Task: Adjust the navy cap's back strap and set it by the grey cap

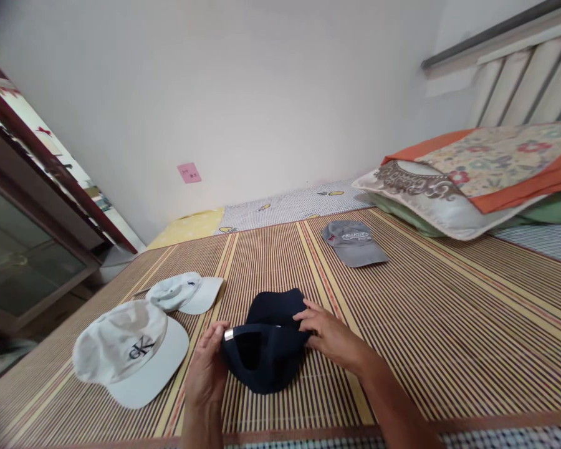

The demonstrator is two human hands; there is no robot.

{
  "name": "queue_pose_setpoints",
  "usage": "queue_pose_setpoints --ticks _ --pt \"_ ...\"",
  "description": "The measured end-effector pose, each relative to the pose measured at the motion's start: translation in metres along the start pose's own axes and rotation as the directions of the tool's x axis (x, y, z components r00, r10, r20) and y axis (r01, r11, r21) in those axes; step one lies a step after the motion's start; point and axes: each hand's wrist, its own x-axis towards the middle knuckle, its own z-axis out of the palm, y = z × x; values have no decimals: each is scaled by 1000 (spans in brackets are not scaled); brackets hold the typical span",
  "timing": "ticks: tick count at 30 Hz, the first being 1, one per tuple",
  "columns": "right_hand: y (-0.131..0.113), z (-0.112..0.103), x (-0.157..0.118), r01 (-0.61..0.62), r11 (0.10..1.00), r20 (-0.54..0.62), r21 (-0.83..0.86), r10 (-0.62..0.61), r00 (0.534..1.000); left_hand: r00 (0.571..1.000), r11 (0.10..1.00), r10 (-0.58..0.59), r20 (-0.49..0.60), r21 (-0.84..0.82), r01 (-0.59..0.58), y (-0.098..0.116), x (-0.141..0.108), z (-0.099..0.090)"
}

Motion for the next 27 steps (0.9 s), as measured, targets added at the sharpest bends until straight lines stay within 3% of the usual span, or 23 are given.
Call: queue_pose_setpoints --ticks 4,10,14,19,23,27 --pt "-14 -8 -2 6 998 -57 55 -3 998 998 997 44 -35 57 -42 1 -3 1" --pt "-38 -25 -9 58 986 -161 158 -32 986 995 978 -24 95 207 3 0 -6 2" --pt "-53 -37 -19 72 968 -196 239 -25 980 986 989 -72 153 139 51 0 -7 0" --pt "-57 -52 -32 45 924 -304 381 79 949 927 977 -191 323 -30 212 -8 -8 -10" --pt "-57 -56 -35 82 826 -407 557 186 894 914 965 -142 379 -152 213 -16 -14 -5" --pt "-66 -46 -27 134 607 -353 783 257 900 919 934 -63 389 -302 192 -23 -21 8"
